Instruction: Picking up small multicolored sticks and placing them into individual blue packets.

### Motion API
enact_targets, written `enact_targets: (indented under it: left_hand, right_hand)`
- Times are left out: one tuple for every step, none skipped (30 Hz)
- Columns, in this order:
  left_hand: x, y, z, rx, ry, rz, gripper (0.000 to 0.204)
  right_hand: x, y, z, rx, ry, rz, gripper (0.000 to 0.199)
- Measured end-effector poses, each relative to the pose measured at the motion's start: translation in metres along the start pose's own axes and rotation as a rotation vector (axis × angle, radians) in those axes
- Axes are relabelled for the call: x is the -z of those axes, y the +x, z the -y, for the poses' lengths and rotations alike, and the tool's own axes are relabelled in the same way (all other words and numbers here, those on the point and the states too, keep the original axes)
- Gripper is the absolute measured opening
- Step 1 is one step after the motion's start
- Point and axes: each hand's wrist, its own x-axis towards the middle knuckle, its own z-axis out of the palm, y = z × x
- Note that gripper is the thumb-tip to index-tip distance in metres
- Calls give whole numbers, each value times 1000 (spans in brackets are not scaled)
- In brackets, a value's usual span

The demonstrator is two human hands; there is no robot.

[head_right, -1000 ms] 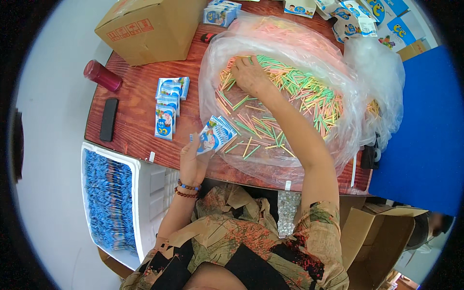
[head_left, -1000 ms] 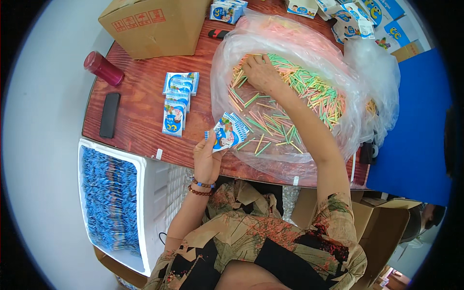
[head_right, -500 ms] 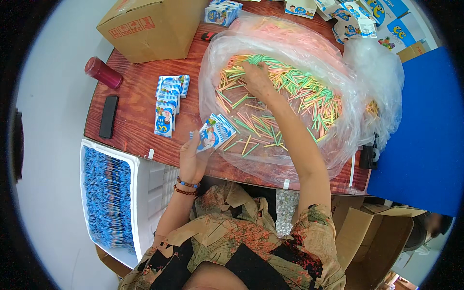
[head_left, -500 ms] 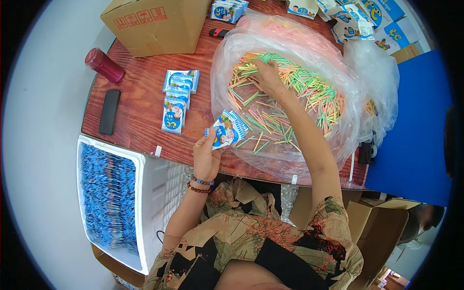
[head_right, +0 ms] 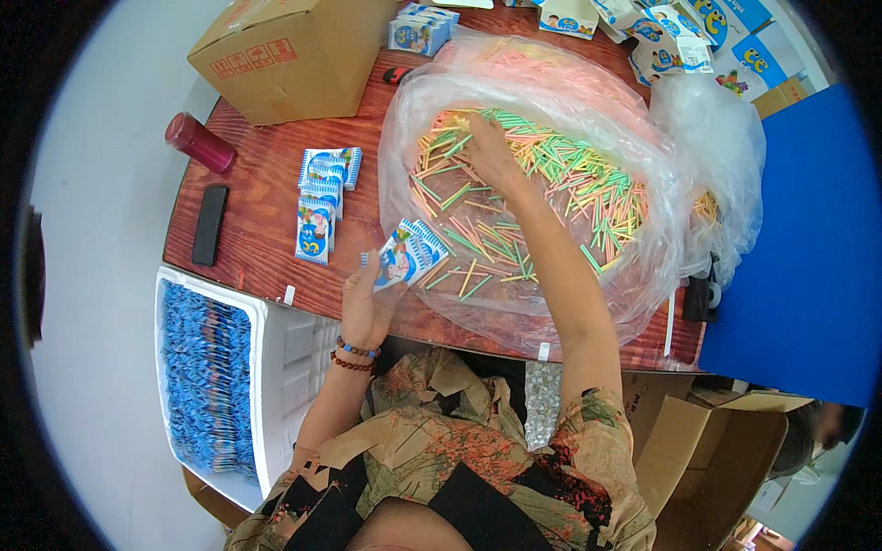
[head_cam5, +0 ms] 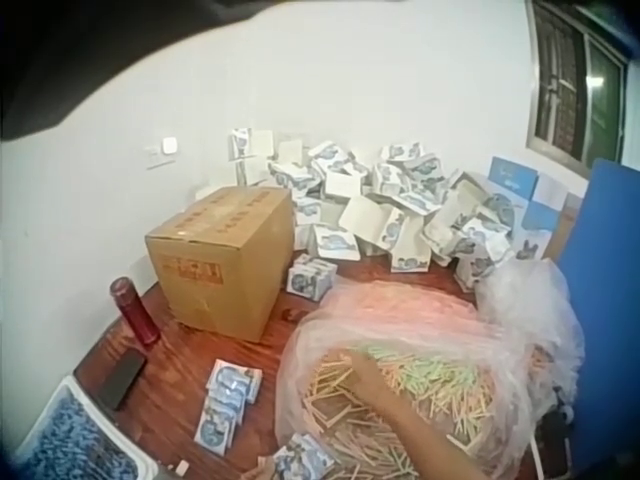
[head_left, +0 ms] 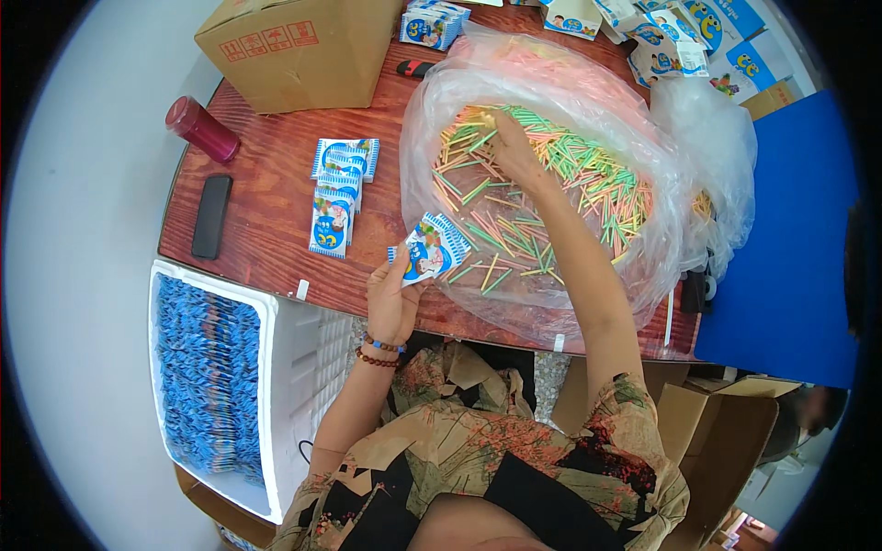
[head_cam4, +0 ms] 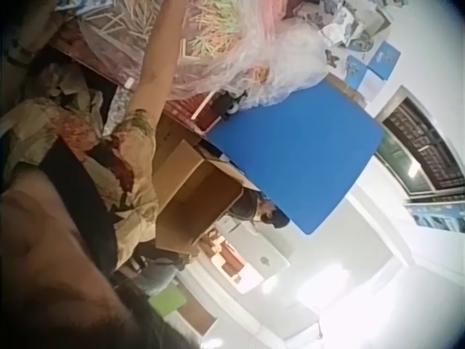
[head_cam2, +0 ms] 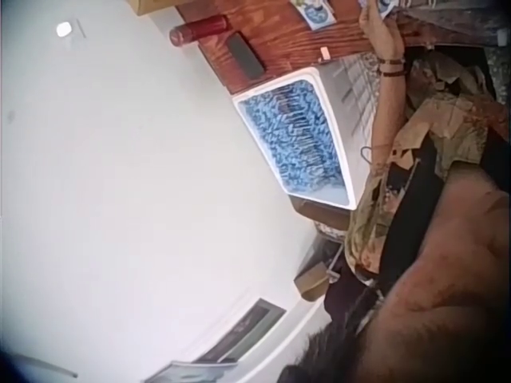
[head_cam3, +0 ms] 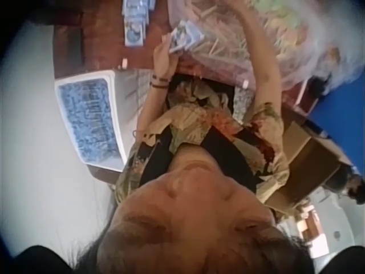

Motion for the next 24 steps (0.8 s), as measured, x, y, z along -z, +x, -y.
enact_targets:
  left_hand:
    - [4,-1,-1,-1,3,0,24]
    - [7,-1,-3,0,5,0,24]
    - [7,-1,-3,6,4,3,24]
    - [8,-1,-3,2,2,2,23]
    - [9,-1,-3,-2,0,-1,23]
    - [7,-1,-2,7,-1,5,23]
    - [5,-1,-3,5,-3,9,23]
    - [5,-1,-3,3,-4,13,22]
    - [6,0,-3,8,-2,14,22]
    - [8,0,-3,12,12,19,25]
    - [10,0,-3,16,26,24,28]
    - [11,0,-2,18,31,26,28]
    - [11,0,-2,16,26,19,28]
    - [11,0,-2,14,21,12,28]
    - [11,0,-1,15,25,13,28]
    - [10,-1,-1,10,27,15,28]
    - [10,-1,0,5,28,17,28]
    - [9,-1,0,5,32,18,28]
    - [9,-1,-1,6,30,17,28]
    - [9,-1,0,7,27,17,28]
    - [10,-1,-1,5,28,15,28]
    - [11,-1,-2,8,30,17,28]
    - [11,-1,-3,11,32,20,28]
    - [12,-1,-3,12,33,21,28]
  right_hand:
    - [8,1,13,-205,401,-18,28]
    - [14,-1,25,-411,802,-38,25]
    - [17,-7,29,-415,796,-40,25]
    - [19,-14,33,-467,937,-47,21]
    - [21,-21,38,-519,1078,-54,18]
    - [22,-30,42,-524,1071,-61,18]
    - [19,-40,47,-504,1202,-152,19]
    - [17,-49,51,-479,1332,-245,19]
    - [17,-56,54,-534,1284,-273,15]
    - [13,-62,55,-537,1284,-277,15]
    - [7,-69,55,-562,1092,-217,15]
    - [2,-74,57,-580,900,-159,16]
    - [-2,-79,58,-598,769,-129,15]
    - [-6,-82,58,-598,772,-132,15]
    - [-9,-85,57,-509,669,-175,14]
    - [-12,-88,56,-420,566,-216,13]
    - [-15,-89,54,-423,567,-218,13]
    - [-18,-89,51,-373,496,-230,14]
    - [-21,-90,49,-324,425,-242,14]
    - [-22,-92,47,-326,424,-245,14]
    - [-21,-94,46,-294,376,-216,14]
    - [-22,-96,46,-263,328,-186,15]
    - [-22,-97,46,-262,330,-185,15]
    - [-19,-96,48,-385,468,-151,14]
